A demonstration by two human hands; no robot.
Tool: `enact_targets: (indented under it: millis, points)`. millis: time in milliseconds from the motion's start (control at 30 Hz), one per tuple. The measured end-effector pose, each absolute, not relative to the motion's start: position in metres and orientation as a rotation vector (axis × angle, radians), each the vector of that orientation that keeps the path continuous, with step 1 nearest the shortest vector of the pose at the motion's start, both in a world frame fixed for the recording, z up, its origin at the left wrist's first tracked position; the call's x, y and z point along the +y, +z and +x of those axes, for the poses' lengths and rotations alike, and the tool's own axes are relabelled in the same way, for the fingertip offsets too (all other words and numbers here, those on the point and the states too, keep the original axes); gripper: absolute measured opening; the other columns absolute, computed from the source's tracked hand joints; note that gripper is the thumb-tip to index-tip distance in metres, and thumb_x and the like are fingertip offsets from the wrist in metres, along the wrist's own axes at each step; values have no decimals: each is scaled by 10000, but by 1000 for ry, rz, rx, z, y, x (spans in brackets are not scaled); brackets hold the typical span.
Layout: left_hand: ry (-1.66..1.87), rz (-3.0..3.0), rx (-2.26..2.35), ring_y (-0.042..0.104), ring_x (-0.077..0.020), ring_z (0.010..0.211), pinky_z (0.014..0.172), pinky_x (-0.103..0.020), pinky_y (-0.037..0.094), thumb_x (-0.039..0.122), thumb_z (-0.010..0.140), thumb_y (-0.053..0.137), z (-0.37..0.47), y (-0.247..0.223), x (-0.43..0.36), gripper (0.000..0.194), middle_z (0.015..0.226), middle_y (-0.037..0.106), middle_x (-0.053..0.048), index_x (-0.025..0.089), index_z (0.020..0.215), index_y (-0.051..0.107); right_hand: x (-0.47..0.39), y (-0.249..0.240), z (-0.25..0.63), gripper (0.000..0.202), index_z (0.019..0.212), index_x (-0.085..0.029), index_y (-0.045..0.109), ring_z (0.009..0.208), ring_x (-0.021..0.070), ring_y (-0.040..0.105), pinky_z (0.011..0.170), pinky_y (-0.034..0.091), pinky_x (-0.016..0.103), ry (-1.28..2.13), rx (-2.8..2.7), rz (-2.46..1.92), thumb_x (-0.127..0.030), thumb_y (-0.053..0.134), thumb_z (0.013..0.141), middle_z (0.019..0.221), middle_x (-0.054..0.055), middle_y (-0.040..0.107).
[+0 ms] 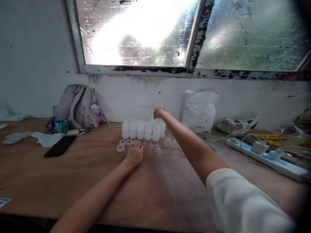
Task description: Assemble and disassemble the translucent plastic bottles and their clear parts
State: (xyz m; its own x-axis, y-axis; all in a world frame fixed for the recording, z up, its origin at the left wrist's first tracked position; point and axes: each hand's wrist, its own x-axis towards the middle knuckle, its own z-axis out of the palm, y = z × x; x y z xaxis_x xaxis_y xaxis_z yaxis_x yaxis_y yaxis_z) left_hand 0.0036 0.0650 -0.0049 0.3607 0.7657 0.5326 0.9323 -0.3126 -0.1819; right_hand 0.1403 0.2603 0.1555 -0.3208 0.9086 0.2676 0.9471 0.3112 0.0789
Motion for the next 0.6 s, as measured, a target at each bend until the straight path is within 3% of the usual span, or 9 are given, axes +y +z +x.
enact_targets:
  millis: [167,300,433,600]
  points:
    - [-492,-2183,-1484,448,-241,925,781,-366,320,185,758,426,3,-5,65,209,911,550,-101,149,929,539,239,195,162,181,858,-162,627,1008,265,438,847,323,399,-414,-2298,-1613,-266,547,734,1015,119,513]
    - [-530,-2193,-1508,449,-236,938,792,-362,322,188,761,423,2,-7,66,210,920,554,-99,152,930,542,206,207,180,216,906,-136,577,842,205,494,738,379,328,-479,-2068,-1210,-267,449,792,1008,115,470]
    - [-594,-2175,-1551,432,-241,995,835,-375,311,190,748,437,1,-9,67,237,1027,538,-103,161,960,539,164,194,196,193,891,-122,542,740,158,487,682,376,282,-467,-2112,-974,-250,427,805,964,98,458]
    - [-662,-2142,-1600,397,-262,1077,900,-416,281,208,740,441,-1,-14,69,293,1119,513,-115,160,1018,520,123,158,215,181,870,-123,530,680,133,484,638,361,242,-381,-2390,-980,-237,399,821,905,89,490]
